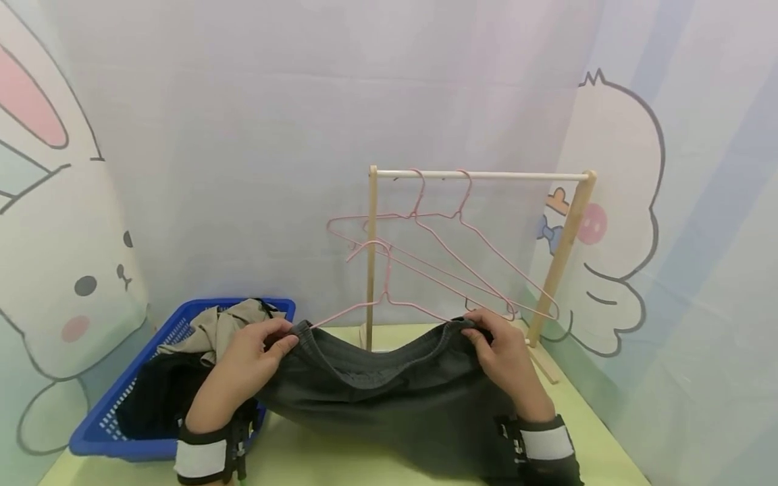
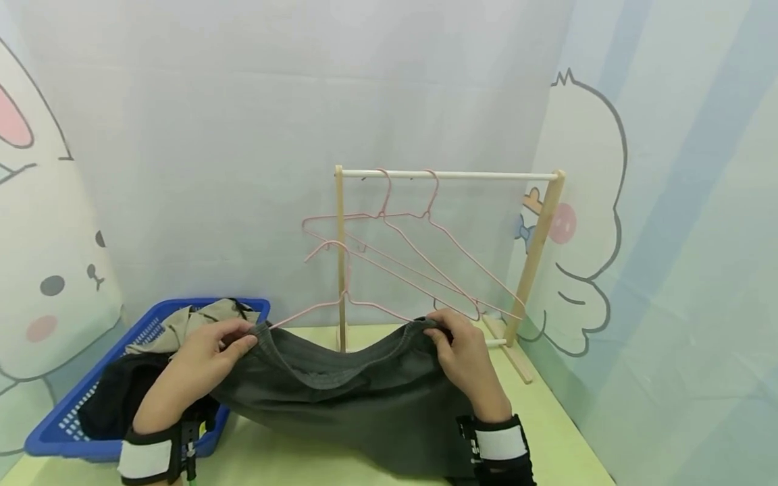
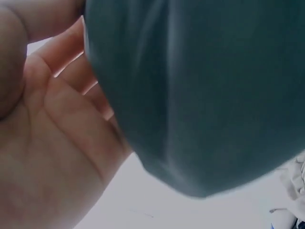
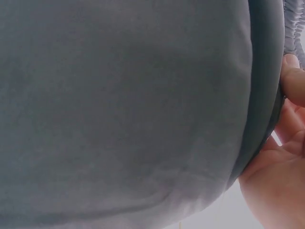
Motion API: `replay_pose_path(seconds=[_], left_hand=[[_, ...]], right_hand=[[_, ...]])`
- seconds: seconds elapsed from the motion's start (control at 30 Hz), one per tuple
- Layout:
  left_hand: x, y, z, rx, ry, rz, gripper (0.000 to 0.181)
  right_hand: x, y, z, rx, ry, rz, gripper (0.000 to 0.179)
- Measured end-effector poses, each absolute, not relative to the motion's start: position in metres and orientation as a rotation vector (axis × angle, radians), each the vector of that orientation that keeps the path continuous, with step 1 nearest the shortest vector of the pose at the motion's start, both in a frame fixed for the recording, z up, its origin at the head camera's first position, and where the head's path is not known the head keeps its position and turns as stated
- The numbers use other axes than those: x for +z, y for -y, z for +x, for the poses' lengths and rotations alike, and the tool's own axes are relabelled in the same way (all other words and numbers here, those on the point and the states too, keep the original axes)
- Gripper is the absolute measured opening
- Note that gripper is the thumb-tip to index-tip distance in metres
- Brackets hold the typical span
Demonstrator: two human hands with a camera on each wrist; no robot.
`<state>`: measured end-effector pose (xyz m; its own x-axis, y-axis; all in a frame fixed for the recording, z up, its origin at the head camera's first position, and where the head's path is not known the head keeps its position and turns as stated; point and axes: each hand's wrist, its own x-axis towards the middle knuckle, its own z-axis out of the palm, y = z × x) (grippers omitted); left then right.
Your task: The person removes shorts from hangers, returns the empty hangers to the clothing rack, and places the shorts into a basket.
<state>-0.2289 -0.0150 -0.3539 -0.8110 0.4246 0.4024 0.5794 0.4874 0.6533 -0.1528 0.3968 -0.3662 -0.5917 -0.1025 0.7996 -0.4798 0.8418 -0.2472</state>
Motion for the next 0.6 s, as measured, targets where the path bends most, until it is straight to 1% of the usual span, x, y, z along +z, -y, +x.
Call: replay_pose_path(seconds=[0.13, 0.3, 0.43, 0.6], left_hand=[[-0.355, 0.007, -0.226, -1.140, 2.393, -0.824, 0.017], [-0.358, -0.019, -0.225, -1.042, 2.129, -0.813, 0.019], [-0.355, -0.043, -0.219, -1.056, 2.009, -0.845, 0.020], [-0.355, -0.062, -0.212, -1.050, 1.951, -0.819, 0.019]], right_hand=[[-0.363, -0.394, -0.153, 0.555, 2.170, 0.456, 0.022], [-0.360, -0.389, -0.150, 0.578, 2.152, 0.443, 0.024], [-0.358, -0.379, -0.148, 0.592, 2.139, 0.490, 0.026], [-0.358, -0.366, -0.145, 0.596, 2.157, 0.549, 0.026]])
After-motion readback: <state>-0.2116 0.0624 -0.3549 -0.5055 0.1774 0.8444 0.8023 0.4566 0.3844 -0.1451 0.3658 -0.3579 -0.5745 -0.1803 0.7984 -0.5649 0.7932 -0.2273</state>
